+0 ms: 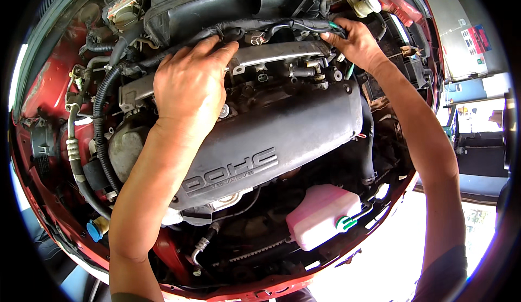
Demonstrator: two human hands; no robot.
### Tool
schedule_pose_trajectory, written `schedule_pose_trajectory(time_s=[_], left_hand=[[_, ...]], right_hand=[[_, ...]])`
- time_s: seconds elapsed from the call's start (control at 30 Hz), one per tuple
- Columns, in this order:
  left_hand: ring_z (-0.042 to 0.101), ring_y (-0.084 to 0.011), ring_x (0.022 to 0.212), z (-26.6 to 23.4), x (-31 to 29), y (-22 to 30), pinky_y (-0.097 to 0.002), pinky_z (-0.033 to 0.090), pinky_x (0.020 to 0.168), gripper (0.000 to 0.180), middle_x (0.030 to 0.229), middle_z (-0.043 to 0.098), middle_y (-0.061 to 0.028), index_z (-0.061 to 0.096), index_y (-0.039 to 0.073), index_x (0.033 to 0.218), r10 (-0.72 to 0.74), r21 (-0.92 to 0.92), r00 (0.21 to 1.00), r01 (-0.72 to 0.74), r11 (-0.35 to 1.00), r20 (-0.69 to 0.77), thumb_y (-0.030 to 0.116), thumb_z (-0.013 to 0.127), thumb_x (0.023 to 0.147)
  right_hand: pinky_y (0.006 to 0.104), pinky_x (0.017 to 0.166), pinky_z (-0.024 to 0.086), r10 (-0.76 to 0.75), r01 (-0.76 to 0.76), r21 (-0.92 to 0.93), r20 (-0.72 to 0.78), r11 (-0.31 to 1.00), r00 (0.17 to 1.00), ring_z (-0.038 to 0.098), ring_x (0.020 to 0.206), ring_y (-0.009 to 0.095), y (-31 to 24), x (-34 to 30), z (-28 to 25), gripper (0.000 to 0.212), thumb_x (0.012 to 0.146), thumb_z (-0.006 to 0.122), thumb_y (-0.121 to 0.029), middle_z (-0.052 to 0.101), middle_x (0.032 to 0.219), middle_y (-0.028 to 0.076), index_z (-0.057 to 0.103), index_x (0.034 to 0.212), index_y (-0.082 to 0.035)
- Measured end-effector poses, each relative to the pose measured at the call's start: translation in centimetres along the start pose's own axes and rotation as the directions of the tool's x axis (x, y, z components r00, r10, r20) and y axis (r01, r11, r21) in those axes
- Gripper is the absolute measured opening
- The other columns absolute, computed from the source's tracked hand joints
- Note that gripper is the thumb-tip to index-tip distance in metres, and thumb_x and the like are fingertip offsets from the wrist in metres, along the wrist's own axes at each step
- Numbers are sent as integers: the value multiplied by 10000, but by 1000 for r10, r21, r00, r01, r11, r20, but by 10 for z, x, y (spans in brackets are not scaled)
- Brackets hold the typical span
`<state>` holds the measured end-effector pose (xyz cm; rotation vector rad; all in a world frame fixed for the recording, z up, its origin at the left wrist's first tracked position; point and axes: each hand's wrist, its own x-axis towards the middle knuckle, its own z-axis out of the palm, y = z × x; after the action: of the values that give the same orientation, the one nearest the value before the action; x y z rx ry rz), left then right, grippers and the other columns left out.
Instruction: The person works on a car engine with the hood open, using a wrench to tighten bolts and a flashlight to inspect components. They remove and reattach a metal bracket over the engine cover, adjusting hoses and wires as needed.
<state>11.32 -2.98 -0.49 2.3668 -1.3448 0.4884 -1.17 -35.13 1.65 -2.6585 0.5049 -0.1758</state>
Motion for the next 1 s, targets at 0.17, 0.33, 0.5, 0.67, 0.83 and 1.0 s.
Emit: schedule_pose_trajectory(time_s=[0.17,0.33,0.5,0.67,0.83,1.0], left_hand=[[687,-301,1019,2,3,2,-396,545,936,477,1235,701,-58,725,202,1211,0,-28,1000,0,1000,-11,33,747,765],[680,-307,1038,3,-1,-2,-398,542,941,487,1240,701,-63,720,198,1220,-1,-15,1000,1,1000,-24,20,742,767],[675,-312,1060,1,1,2,-399,539,951,501,1246,698,-68,719,189,1226,-22,-20,1000,22,1000,-2,5,744,760],[672,-319,1069,1,1,3,-404,537,959,503,1249,695,-78,719,181,1230,-59,-35,998,60,998,30,1,741,761],[669,-327,1076,1,2,4,-407,534,963,501,1248,693,-90,717,178,1235,-57,-43,998,58,997,29,-3,734,768],[667,-331,1080,1,0,3,-408,532,965,499,1250,689,-97,716,174,1236,-65,-47,997,66,997,36,-7,732,771]], right_hand=[[284,841,500,-62,-5,297,216,955,975,609,878,90,21,8,-6,346,958,713,-259,743,964,42,690,1181,5],[269,880,467,42,-102,225,257,969,965,597,949,102,8,-3,-16,369,954,717,-262,711,996,28,678,1218,-7],[254,749,460,5,-62,206,267,977,964,547,804,72,-1,-11,-27,347,960,729,-281,649,853,-10,673,1159,-2],[298,657,434,1,-46,150,288,988,958,522,709,92,2,-15,-31,260,990,682,-255,590,722,0,669,1014,4],[285,685,466,35,-90,165,307,982,951,563,719,96,1,-16,-32,281,988,686,-279,627,759,10,673,1019,0],[277,772,523,133,-232,315,305,920,943,701,810,143,-9,-21,-29,314,964,705,-278,691,860,43,660,1095,4]])
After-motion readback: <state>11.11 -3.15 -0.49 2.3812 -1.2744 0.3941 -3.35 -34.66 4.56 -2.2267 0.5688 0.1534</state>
